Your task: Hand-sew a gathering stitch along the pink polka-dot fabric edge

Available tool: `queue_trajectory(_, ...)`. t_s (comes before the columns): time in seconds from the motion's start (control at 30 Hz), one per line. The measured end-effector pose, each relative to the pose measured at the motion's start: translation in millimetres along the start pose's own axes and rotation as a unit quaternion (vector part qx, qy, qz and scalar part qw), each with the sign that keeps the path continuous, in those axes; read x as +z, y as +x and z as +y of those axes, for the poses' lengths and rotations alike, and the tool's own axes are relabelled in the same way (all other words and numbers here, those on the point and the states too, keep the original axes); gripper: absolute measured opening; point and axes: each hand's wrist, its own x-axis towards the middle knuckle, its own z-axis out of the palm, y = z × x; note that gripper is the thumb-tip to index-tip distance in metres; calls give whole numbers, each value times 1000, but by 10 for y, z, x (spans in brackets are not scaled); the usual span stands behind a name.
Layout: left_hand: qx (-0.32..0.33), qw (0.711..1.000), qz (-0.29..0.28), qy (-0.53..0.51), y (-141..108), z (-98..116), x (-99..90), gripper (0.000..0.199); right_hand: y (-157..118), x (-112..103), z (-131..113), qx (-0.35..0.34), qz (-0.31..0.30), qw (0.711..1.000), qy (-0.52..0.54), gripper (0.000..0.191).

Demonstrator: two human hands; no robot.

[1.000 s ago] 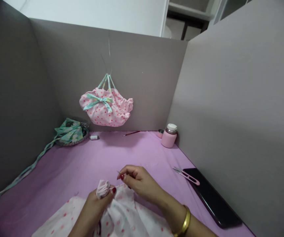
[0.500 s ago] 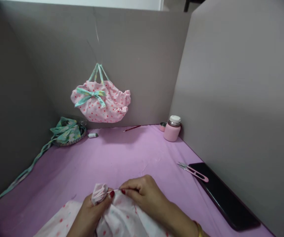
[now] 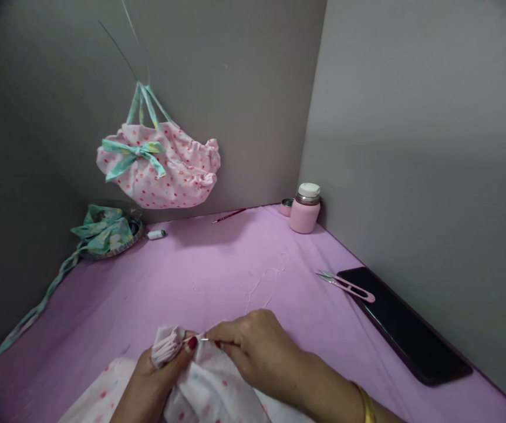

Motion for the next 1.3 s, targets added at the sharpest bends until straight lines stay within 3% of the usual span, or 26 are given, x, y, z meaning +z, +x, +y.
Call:
queue_trajectory(0.37, -6, 1000, 8, 4, -31, 41, 21, 28, 7, -1, -8, 14, 8, 1000, 26, 31)
queue_trajectory(0.53, -11, 1000, 7, 17, -19, 13, -7, 30, 1, 3, 55, 74, 6, 992, 101, 41)
queue_trajectory(0.7, -14, 998, -34, 45, -37, 47, -22, 30, 23, -14, 121, 131, -75, 932, 329, 47)
queue_trajectory(0.83, -3, 997, -48, 66, -62, 73, -12, 29, 37, -29, 115, 134, -94, 891, 424, 34)
queue_trajectory(0.97, -7, 997, -50, 59, -59, 58, -10, 28, 41, -24, 130, 128, -75, 893, 424, 22)
queue_trajectory(1.3, -6, 998, -46, 46, -14, -17, -38, 28, 28, -15, 174, 122, -77, 893, 427, 24)
